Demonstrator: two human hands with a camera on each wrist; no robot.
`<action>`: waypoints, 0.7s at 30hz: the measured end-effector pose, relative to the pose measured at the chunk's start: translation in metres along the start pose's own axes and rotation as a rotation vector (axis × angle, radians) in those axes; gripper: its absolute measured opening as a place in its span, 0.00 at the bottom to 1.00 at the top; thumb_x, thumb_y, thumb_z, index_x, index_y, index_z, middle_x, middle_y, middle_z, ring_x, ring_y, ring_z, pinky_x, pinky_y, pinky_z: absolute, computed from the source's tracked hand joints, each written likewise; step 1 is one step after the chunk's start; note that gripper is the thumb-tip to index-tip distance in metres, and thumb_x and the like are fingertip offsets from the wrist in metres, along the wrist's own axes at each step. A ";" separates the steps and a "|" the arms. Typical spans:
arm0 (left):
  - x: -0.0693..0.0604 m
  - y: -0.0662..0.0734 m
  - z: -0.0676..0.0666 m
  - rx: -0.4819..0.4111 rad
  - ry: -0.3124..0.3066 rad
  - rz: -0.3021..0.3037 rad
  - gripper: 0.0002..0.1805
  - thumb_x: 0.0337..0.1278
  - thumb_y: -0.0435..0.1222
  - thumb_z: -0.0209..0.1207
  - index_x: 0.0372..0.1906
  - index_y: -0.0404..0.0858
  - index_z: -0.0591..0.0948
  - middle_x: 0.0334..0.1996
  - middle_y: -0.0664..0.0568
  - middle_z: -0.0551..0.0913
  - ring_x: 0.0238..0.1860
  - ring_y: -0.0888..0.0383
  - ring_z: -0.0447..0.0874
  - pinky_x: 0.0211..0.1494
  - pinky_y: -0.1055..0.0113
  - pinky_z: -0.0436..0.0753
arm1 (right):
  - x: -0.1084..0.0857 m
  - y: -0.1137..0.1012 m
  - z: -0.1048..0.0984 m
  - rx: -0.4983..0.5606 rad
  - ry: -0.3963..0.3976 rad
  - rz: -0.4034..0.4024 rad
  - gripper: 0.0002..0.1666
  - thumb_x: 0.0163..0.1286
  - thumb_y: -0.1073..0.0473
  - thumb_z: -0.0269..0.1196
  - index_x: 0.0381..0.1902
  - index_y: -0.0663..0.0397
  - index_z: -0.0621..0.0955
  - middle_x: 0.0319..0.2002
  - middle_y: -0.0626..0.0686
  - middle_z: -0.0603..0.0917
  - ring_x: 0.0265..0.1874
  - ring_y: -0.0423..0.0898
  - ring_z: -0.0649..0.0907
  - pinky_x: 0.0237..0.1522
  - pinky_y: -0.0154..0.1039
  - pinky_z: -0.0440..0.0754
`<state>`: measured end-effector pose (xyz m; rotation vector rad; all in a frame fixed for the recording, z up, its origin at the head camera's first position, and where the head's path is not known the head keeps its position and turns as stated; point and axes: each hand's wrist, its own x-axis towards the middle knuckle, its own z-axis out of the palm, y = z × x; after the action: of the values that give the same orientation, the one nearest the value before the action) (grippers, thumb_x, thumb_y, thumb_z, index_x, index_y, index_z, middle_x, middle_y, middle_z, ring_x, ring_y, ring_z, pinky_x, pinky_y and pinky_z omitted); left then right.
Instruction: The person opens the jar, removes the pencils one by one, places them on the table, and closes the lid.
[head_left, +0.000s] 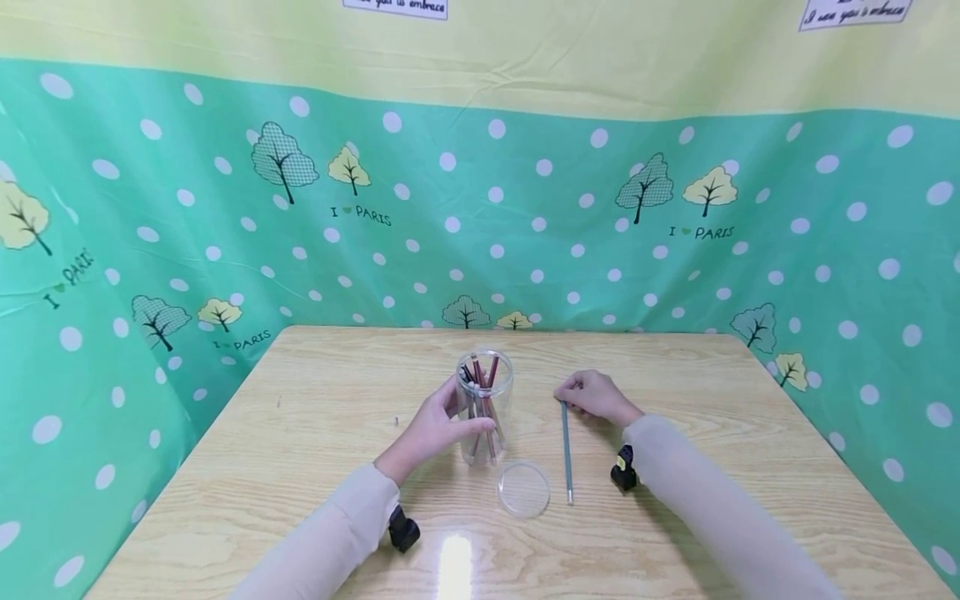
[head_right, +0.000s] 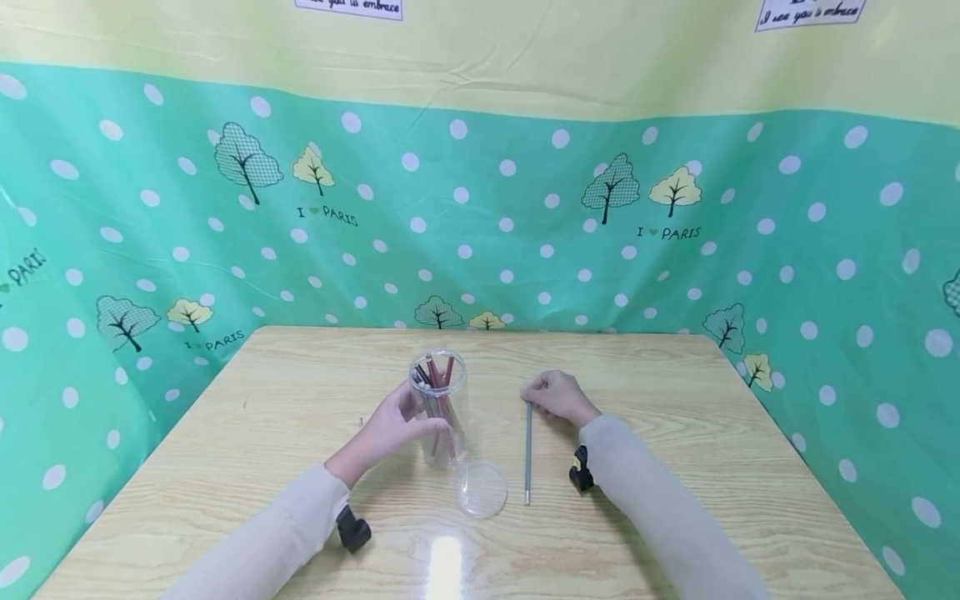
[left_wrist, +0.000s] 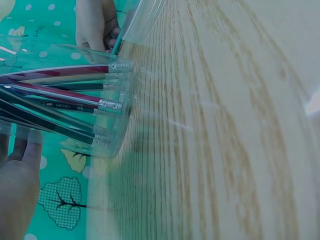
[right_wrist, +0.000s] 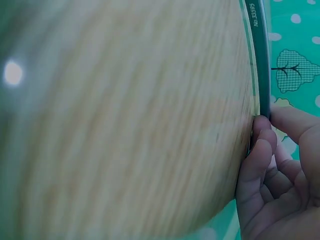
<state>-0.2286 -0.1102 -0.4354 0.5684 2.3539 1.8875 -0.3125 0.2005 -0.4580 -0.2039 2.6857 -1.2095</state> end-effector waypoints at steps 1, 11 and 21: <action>0.000 0.000 0.000 -0.002 -0.001 0.000 0.50 0.49 0.45 0.76 0.77 0.53 0.62 0.70 0.50 0.71 0.70 0.49 0.68 0.73 0.55 0.66 | 0.000 -0.001 0.000 -0.009 -0.001 -0.002 0.11 0.72 0.52 0.65 0.39 0.55 0.84 0.24 0.51 0.82 0.18 0.42 0.76 0.18 0.33 0.76; 0.001 -0.001 -0.001 0.006 -0.011 0.012 0.51 0.50 0.45 0.75 0.78 0.48 0.62 0.70 0.49 0.71 0.70 0.49 0.68 0.73 0.56 0.65 | 0.000 -0.004 0.000 -0.029 0.006 0.013 0.12 0.71 0.51 0.66 0.39 0.54 0.83 0.25 0.51 0.81 0.19 0.42 0.76 0.18 0.33 0.76; 0.000 0.000 -0.001 0.016 -0.010 0.017 0.51 0.50 0.45 0.75 0.78 0.48 0.61 0.70 0.49 0.71 0.70 0.48 0.68 0.73 0.55 0.66 | -0.002 -0.005 -0.003 0.003 -0.008 0.016 0.16 0.71 0.49 0.65 0.43 0.56 0.83 0.26 0.52 0.81 0.21 0.42 0.77 0.19 0.32 0.76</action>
<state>-0.2292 -0.1115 -0.4353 0.6003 2.3679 1.8692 -0.3109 0.1999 -0.4525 -0.1864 2.6739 -1.2050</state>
